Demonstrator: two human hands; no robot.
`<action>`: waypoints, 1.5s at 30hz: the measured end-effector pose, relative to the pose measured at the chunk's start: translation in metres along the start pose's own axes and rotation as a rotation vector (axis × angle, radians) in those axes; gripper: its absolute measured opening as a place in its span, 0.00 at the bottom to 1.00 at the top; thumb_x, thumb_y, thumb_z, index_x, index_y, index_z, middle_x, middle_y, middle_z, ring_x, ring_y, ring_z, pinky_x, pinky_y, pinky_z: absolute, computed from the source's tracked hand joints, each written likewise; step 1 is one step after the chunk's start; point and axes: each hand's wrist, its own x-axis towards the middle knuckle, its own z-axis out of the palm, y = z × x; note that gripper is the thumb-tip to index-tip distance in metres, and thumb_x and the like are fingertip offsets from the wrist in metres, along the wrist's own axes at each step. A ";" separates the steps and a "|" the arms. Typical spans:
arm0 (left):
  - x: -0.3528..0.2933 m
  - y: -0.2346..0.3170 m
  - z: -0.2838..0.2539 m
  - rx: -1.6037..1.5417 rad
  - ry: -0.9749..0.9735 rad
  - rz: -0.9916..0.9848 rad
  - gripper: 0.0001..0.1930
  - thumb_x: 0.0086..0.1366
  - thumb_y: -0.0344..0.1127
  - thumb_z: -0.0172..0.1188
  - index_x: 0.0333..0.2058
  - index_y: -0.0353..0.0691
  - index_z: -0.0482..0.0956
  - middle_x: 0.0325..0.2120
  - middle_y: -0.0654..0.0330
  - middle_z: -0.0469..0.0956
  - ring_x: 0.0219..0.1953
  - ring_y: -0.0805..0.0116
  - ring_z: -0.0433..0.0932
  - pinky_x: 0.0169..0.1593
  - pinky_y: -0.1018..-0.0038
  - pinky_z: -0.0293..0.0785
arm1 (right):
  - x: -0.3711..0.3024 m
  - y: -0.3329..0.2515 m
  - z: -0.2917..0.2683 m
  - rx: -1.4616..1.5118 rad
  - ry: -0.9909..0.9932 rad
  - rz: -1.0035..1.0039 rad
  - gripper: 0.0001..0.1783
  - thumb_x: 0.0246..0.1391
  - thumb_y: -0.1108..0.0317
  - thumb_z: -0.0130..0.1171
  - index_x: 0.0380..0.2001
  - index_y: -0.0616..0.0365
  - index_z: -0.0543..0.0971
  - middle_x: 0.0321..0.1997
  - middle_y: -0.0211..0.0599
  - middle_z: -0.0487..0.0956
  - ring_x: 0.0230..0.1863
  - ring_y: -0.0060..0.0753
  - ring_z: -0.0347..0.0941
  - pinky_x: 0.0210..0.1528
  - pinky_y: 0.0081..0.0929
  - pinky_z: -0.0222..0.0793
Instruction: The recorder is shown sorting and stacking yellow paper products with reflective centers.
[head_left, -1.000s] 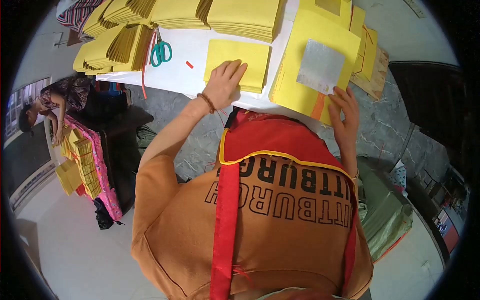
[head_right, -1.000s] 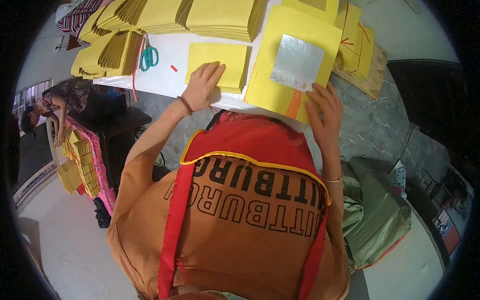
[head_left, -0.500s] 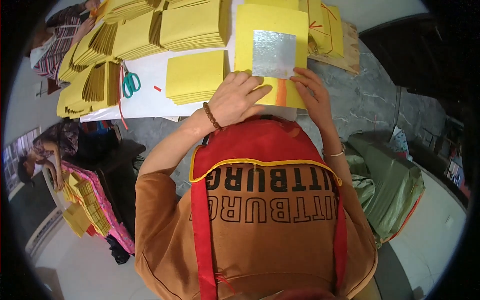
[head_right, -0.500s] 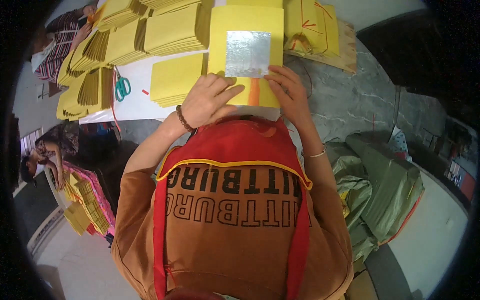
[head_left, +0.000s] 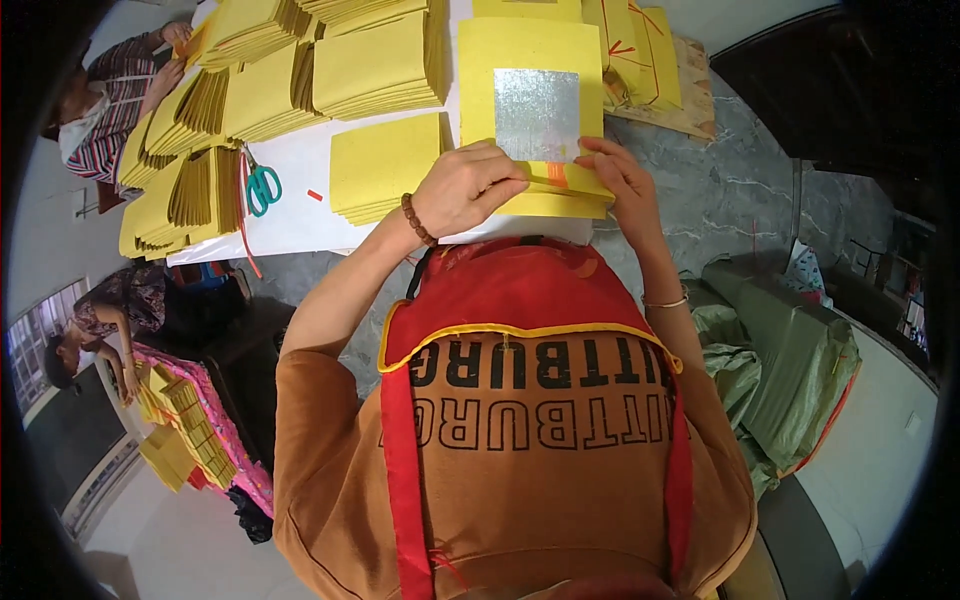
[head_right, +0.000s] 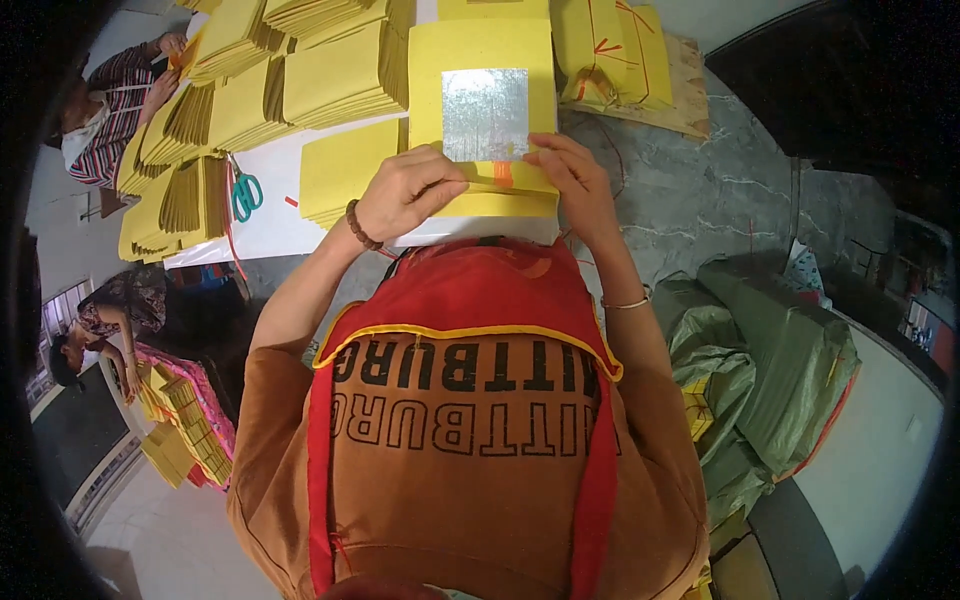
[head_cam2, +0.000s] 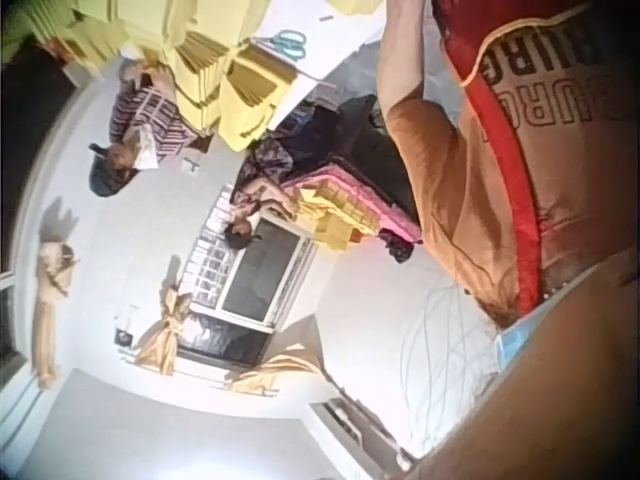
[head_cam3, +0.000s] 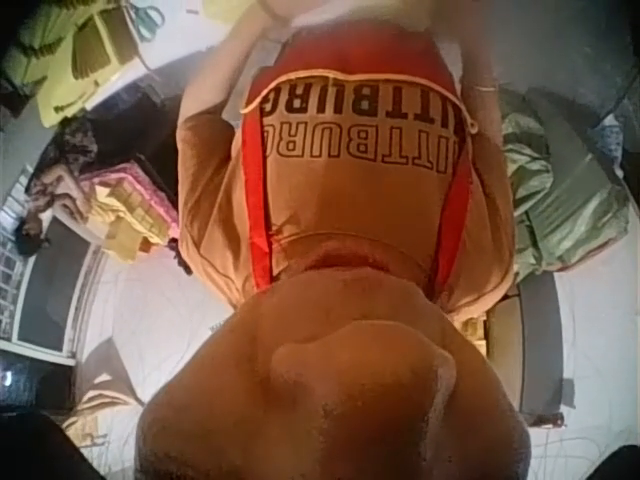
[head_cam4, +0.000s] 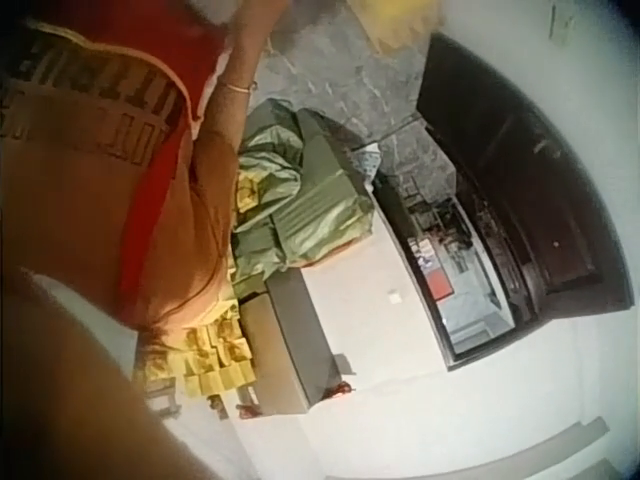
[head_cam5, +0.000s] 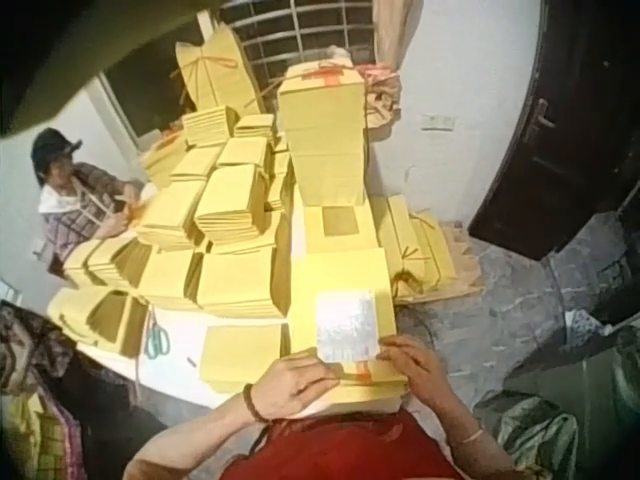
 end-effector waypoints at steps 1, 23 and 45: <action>-0.001 -0.001 0.001 -0.032 0.012 -0.018 0.05 0.58 0.31 0.58 0.31 0.36 0.78 0.24 0.55 0.74 0.28 0.58 0.74 0.33 0.69 0.70 | 0.000 -0.001 0.001 -0.015 -0.003 -0.015 0.16 0.59 0.64 0.48 0.37 0.63 0.81 0.51 0.36 0.74 0.55 0.30 0.65 0.57 0.25 0.59; 0.005 -0.001 0.000 -0.202 -0.007 -0.300 0.07 0.55 0.32 0.57 0.28 0.33 0.77 0.19 0.57 0.74 0.21 0.64 0.73 0.27 0.71 0.69 | 0.002 -0.002 -0.002 -0.063 -0.015 0.009 0.31 0.63 0.52 0.28 0.37 0.62 0.79 0.53 0.37 0.73 0.53 0.32 0.68 0.53 0.23 0.60; -0.012 -0.019 -0.022 0.498 0.159 0.137 0.18 0.52 0.33 0.55 0.44 0.45 0.77 0.47 0.57 0.73 0.49 0.58 0.70 0.48 0.66 0.64 | 0.012 -0.016 -0.008 -0.406 0.131 -0.526 0.14 0.39 0.71 0.64 0.34 0.52 0.80 0.49 0.34 0.76 0.57 0.42 0.64 0.57 0.35 0.58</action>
